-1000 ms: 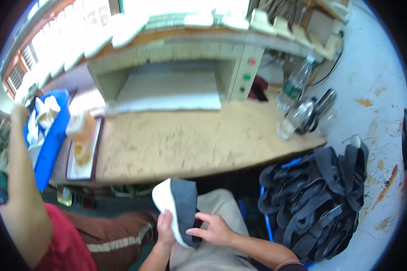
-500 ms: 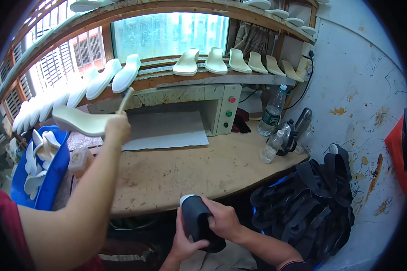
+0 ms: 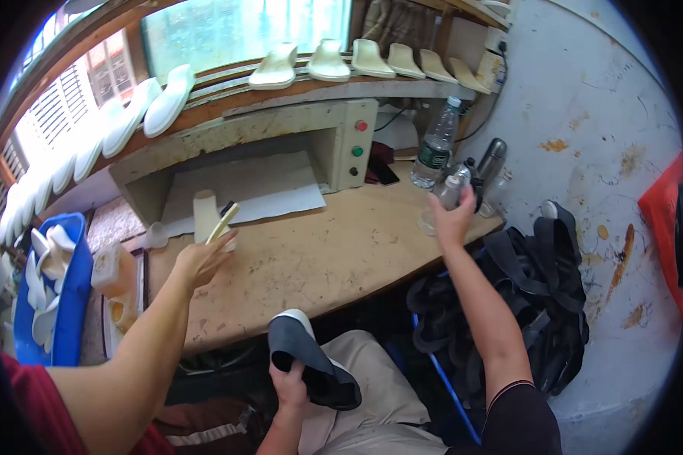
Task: The recorder is attaching shoe uppers to white soles using a liquid adhesive from a small bottle and manual pressing.
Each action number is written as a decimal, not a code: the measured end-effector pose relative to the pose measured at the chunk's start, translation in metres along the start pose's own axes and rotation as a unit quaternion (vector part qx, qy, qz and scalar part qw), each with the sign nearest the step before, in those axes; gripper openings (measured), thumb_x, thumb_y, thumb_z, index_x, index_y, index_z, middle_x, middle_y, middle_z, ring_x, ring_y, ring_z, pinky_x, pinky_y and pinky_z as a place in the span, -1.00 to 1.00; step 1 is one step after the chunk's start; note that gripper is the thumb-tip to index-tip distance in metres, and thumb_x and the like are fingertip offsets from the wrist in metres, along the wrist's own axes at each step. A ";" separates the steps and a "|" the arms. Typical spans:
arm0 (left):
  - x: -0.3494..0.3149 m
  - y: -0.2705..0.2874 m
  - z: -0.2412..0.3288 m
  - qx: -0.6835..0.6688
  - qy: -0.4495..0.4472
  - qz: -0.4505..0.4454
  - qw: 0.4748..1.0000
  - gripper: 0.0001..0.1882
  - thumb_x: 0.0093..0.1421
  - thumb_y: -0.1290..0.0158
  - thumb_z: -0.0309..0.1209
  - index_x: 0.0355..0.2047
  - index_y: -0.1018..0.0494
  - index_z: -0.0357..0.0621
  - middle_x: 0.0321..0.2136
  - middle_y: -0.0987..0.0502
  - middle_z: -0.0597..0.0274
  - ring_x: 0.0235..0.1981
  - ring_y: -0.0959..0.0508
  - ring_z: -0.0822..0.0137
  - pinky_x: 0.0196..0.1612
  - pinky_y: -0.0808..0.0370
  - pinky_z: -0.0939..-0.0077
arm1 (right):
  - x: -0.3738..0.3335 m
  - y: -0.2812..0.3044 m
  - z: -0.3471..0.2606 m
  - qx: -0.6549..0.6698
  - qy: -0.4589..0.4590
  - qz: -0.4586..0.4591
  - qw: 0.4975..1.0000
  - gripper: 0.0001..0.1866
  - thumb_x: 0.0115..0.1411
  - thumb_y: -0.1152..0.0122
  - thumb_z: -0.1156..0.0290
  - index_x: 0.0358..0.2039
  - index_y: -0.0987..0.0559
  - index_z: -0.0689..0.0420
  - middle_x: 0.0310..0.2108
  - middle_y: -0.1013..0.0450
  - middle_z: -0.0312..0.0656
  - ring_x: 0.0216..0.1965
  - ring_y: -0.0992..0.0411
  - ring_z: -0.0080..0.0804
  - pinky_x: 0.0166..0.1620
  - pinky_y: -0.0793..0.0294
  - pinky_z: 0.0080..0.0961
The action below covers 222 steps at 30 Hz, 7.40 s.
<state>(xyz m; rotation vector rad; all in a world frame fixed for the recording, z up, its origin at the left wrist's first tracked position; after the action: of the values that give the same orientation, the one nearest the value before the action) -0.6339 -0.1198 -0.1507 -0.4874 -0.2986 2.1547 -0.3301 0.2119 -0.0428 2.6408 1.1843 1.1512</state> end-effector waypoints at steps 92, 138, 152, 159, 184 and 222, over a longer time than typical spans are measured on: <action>0.047 0.229 -0.151 0.543 -0.158 -0.107 0.818 -0.26 -0.03 -0.32 -0.41 0.22 -0.42 -0.28 -0.18 -0.65 -0.15 -0.35 -0.66 0.05 -0.24 -0.58 0.36 | -0.374 -0.053 -0.051 -0.066 0.567 -0.564 0.596 -0.30 -0.27 -0.64 0.43 0.00 -0.59 -0.01 -0.31 -0.35 -0.28 -0.31 -0.26 -0.35 -0.21 -0.29 -0.42; 0.056 0.076 -0.070 0.180 -0.105 -0.046 0.977 -0.25 -0.02 -0.14 -0.64 0.28 -0.32 -0.35 0.12 -0.54 0.02 0.10 -0.54 0.13 0.23 -0.37 0.40 | -0.189 -0.090 0.016 0.046 -0.043 -0.213 0.975 -0.02 0.09 -0.44 0.46 0.42 -0.07 0.32 0.36 -0.16 0.14 0.36 -0.19 -0.05 0.37 -0.19 -0.23; 0.059 0.163 -0.150 0.227 -0.215 -0.044 0.949 -0.15 -0.09 -0.24 -0.66 0.31 -0.29 -0.31 0.27 -0.39 -0.11 0.20 -0.49 0.01 0.23 -0.44 0.33 | -0.471 -0.046 -0.034 0.172 0.106 -0.571 0.795 -0.20 -0.10 -0.14 0.71 0.28 -0.38 0.32 0.24 -0.38 0.11 0.19 -0.42 0.01 0.25 -0.40 -0.35; 0.070 0.185 -0.125 0.464 -0.323 -0.193 0.802 -0.20 -0.15 -0.27 -0.67 0.22 -0.39 -0.34 0.24 -0.41 -0.17 0.13 -0.55 -0.04 0.15 -0.53 0.29 | -0.482 -0.051 -0.026 0.187 0.117 -0.602 0.767 -0.26 -0.09 -0.01 0.79 0.22 -0.46 0.30 0.15 -0.48 0.06 0.10 -0.50 -0.04 0.20 -0.46 -0.36; 0.048 0.164 -0.196 0.371 -0.375 -0.126 0.840 -0.66 -0.03 -0.30 -0.63 -0.17 -0.64 -0.40 -0.15 -0.69 -0.06 -0.15 -0.71 0.13 -0.07 -0.63 0.48 | -0.511 -0.020 0.060 0.251 0.153 -0.380 0.877 -0.77 0.04 -0.48 0.52 -0.23 -0.76 0.13 -0.49 -0.44 -0.29 -0.61 -0.20 -0.58 -0.57 -0.19 -0.66; 0.016 0.107 -0.151 0.026 0.170 -0.044 0.984 -0.72 0.37 -0.13 -0.35 -0.27 -0.65 -0.39 -0.45 -0.62 0.15 -0.48 -0.52 0.48 -0.39 -0.48 0.71 | -0.435 0.021 0.037 0.264 -0.244 -0.615 0.702 -0.77 0.28 -0.32 0.36 -0.39 -0.69 0.30 -0.44 -0.55 -0.24 -0.44 -0.36 -0.55 -0.30 -0.39 -0.66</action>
<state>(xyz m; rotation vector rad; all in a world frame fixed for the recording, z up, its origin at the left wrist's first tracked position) -0.6517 -0.1641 -0.3301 -0.7839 -0.0709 1.9483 -0.4835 -0.0784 -0.3315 1.3389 2.6014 -0.1648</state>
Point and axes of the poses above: each hand's wrist, its own x-axis towards the middle knuckle, its own y-axis out of the back of the hand, z = x × y, the point moved 2 cm from there along x, towards the middle knuckle
